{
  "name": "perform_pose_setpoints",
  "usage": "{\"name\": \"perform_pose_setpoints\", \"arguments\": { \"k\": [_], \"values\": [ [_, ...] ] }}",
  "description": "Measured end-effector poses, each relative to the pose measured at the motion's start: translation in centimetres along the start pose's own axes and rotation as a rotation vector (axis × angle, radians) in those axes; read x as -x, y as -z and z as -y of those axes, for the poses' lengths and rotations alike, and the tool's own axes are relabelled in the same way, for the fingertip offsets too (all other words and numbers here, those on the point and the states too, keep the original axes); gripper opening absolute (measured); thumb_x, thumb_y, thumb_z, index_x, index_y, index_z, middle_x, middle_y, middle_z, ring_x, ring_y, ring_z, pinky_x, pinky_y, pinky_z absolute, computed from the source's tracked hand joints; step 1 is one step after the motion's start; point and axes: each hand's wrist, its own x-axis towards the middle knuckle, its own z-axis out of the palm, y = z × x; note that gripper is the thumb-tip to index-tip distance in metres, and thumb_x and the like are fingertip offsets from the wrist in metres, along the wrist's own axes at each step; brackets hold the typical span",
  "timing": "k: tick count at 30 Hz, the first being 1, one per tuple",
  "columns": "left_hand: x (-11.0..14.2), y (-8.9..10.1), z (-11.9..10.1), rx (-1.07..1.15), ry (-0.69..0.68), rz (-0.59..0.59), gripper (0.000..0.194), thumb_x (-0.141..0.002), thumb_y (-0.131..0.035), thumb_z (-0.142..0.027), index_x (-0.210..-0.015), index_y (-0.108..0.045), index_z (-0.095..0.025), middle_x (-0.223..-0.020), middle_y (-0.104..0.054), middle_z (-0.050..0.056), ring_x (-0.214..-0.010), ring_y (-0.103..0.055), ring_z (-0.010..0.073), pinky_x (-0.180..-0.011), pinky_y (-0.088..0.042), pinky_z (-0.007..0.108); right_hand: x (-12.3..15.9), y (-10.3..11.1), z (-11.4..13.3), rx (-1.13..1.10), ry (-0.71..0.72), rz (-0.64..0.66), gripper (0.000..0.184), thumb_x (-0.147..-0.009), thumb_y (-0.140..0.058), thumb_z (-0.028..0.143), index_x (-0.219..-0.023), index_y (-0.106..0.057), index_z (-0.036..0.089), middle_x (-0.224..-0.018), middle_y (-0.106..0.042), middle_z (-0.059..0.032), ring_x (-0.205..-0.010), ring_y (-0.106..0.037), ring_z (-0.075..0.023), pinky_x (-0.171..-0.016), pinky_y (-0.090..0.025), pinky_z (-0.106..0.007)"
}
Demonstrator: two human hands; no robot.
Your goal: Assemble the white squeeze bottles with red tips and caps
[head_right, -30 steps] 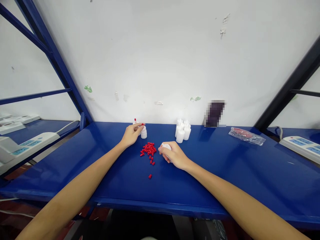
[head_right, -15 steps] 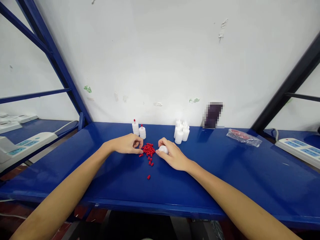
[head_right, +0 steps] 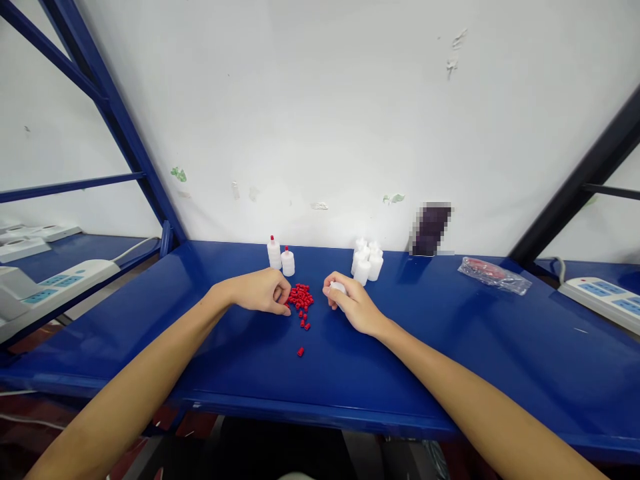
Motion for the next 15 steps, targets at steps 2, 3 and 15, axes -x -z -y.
{"name": "perform_pose_setpoints", "arguments": {
  "k": [2, 3, 15],
  "values": [
    [0.2, -0.5, -1.4, 0.066, -0.03, 0.092, 0.024, -0.071, -0.074, -0.041, -0.071, -0.065, -0.019, -0.058, -0.06, -0.003, -0.049, -0.052, 0.0105, -0.048, -0.036, 0.022, 0.0, 0.0, 0.1, 0.006, 0.001, 0.001, 0.018, -0.092, -0.053, 0.036, -0.086, -0.054, 0.02, -0.065, -0.056, 0.0028, -0.062, -0.053, -0.0144, -0.062, -0.039, -0.027],
    [0.3, -0.8, -2.2, 0.097, -0.043, 0.164, 0.025, -0.071, -0.075, -0.042, -0.076, -0.066, -0.019, -0.059, -0.061, -0.003, -0.049, -0.054, 0.0106, -0.048, -0.037, 0.022, 0.0, 0.0, 0.1, 0.013, 0.006, 0.002, 0.018, -0.092, -0.053, 0.036, -0.085, -0.054, 0.019, -0.065, -0.056, 0.0027, -0.062, -0.053, -0.0143, -0.062, -0.039, -0.027],
    [0.0, -2.8, -3.4, 0.35, -0.13, 0.323, 0.015, -0.078, -0.071, -0.031, -0.081, -0.066, -0.018, -0.064, -0.066, -0.001, -0.046, -0.055, 0.0088, -0.047, -0.042, 0.019, 0.3, 0.0, -0.1, 0.059, 0.019, 0.01, 0.027, -0.095, -0.052, 0.04, -0.116, -0.052, 0.024, -0.07, -0.055, 0.0041, -0.062, -0.053, -0.0138, -0.062, -0.044, -0.027]
  ]
}}
